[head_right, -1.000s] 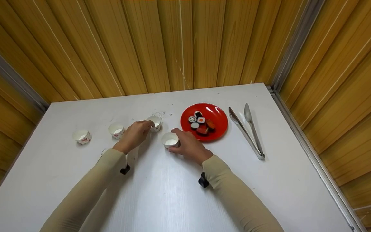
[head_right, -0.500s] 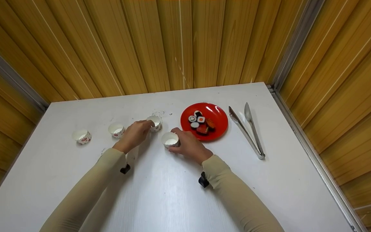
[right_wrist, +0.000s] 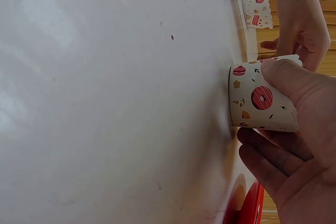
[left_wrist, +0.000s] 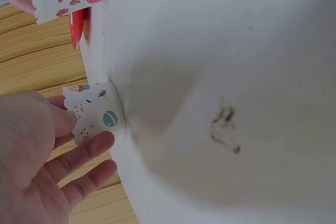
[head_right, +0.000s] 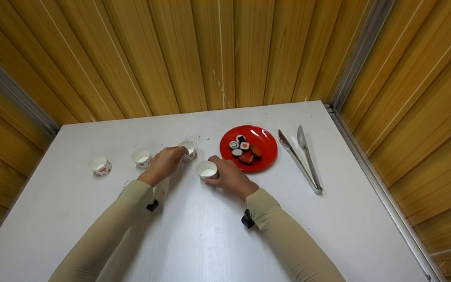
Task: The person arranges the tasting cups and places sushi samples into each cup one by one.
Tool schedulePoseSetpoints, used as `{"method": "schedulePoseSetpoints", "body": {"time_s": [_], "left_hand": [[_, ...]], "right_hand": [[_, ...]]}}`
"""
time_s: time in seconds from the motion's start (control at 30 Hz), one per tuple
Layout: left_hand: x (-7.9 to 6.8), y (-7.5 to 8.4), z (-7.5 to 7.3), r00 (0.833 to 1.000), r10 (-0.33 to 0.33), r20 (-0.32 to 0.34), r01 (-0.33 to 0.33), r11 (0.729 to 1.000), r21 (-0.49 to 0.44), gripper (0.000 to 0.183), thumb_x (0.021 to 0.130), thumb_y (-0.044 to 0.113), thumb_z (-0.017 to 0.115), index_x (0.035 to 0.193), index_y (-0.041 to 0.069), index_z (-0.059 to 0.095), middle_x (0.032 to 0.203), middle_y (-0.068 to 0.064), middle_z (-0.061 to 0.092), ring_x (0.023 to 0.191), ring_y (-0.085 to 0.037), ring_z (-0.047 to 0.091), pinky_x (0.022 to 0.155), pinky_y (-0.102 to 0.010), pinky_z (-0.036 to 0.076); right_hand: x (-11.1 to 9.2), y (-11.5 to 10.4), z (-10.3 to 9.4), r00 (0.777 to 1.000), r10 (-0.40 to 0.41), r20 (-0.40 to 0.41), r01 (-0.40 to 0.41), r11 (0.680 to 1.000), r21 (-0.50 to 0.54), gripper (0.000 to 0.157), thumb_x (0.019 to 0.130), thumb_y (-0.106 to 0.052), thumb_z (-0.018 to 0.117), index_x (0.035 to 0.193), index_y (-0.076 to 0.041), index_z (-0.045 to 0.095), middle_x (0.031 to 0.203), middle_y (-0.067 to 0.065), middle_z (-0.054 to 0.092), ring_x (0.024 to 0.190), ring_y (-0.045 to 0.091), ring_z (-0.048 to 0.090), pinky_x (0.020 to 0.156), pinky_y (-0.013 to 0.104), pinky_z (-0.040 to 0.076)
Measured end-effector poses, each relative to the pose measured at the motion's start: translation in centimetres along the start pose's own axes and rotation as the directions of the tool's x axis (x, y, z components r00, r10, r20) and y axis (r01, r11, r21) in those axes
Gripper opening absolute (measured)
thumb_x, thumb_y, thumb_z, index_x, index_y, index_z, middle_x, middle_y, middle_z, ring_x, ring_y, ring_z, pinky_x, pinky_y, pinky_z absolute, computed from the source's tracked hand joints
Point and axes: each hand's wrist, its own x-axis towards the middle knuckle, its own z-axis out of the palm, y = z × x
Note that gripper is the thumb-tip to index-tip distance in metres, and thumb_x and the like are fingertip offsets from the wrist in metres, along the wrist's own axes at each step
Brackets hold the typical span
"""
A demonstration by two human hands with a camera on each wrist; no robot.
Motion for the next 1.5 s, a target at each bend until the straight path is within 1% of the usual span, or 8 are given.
{"method": "schedulePoseSetpoints", "body": {"time_s": [0.23,0.33,0.53,0.77,1.07,1.27,1.4,1.5], "left_hand": [[-0.4,0.2,-0.5,0.999,-0.031,-0.017,0.03,0.998,-0.048,0.027,0.1,0.002,0.064,0.126,0.011,0.069,0.127,-0.009,0.07,0.107,-0.029,0.071,0.085,-0.042,0.059],[-0.6,0.5,-0.9,0.999,-0.016,-0.039,0.014,0.999,-0.05,0.028,0.1,0.004,0.065,0.127,0.012,0.068,0.131,-0.007,0.067,0.109,-0.028,0.07,0.086,-0.041,0.059],[-0.8,1.4,-1.5,0.995,0.056,-0.079,-0.061,0.996,-0.067,0.025,0.1,-0.002,0.062,0.122,0.009,0.07,0.126,-0.008,0.07,0.109,-0.027,0.07,0.084,-0.039,0.059],[-1.2,2.1,-1.7,0.994,0.085,-0.063,-0.092,0.99,-0.111,0.024,0.101,0.0,0.062,0.121,0.01,0.071,0.123,-0.006,0.072,0.108,-0.024,0.071,0.086,-0.038,0.059],[-1.8,2.6,-1.9,0.99,0.124,-0.068,-0.133,0.979,-0.155,0.019,0.103,0.016,0.065,0.12,0.01,0.071,0.116,-0.005,0.074,0.102,-0.021,0.071,0.085,-0.037,0.058],[-2.0,3.2,-1.7,0.984,0.157,-0.08,-0.168,0.973,-0.156,0.028,0.101,0.03,0.069,0.12,0.01,0.072,0.117,-0.003,0.073,0.101,-0.019,0.071,0.086,-0.035,0.058],[-2.1,3.6,-1.6,0.98,0.182,-0.078,-0.193,0.966,-0.171,0.028,0.102,0.031,0.066,0.12,0.01,0.071,0.118,-0.002,0.073,0.102,-0.02,0.071,0.086,-0.034,0.058],[-2.2,3.9,-1.6,0.976,0.201,-0.084,-0.212,0.962,-0.171,0.024,0.104,0.027,0.063,0.119,0.01,0.071,0.117,-0.002,0.073,0.101,-0.02,0.071,0.084,-0.036,0.058]], "right_hand": [[0.0,0.0,0.0,1.0,0.007,0.003,-0.007,1.0,-0.008,0.056,0.085,-0.029,0.087,0.13,-0.01,0.059,0.12,0.003,0.069,0.106,0.02,0.062,0.097,0.042,0.05],[-0.1,0.0,0.0,1.0,0.017,0.004,-0.017,1.0,0.003,0.056,0.084,-0.028,0.088,0.13,-0.011,0.059,0.12,0.002,0.069,0.106,0.019,0.061,0.098,0.041,0.05],[0.0,0.0,-0.1,0.999,0.035,0.009,-0.035,0.999,0.02,0.058,0.084,-0.027,0.088,0.132,-0.012,0.059,0.122,0.002,0.068,0.109,0.019,0.062,0.101,0.043,0.05],[0.1,0.0,0.0,1.0,0.028,0.011,-0.028,1.0,0.011,0.057,0.085,-0.026,0.087,0.132,-0.01,0.058,0.124,0.003,0.068,0.11,0.02,0.062,0.101,0.043,0.05],[0.1,-0.2,-0.2,1.0,0.018,0.024,-0.017,1.0,-0.009,0.057,0.085,-0.026,0.087,0.131,-0.009,0.058,0.123,0.004,0.068,0.11,0.021,0.062,0.1,0.043,0.051],[0.1,0.0,-0.1,1.0,0.0,0.027,0.0,1.0,0.01,0.055,0.086,-0.025,0.086,0.13,-0.007,0.059,0.12,0.005,0.069,0.108,0.022,0.062,0.098,0.042,0.051],[0.0,0.0,-0.1,1.0,-0.022,0.021,0.022,1.0,0.007,0.053,0.086,-0.023,0.087,0.128,-0.006,0.06,0.118,0.006,0.07,0.106,0.023,0.063,0.095,0.042,0.052],[0.0,0.0,-0.1,0.999,-0.032,0.017,0.032,0.999,0.011,0.053,0.085,-0.021,0.087,0.128,-0.005,0.06,0.118,0.007,0.07,0.106,0.023,0.063,0.096,0.043,0.052]]}}
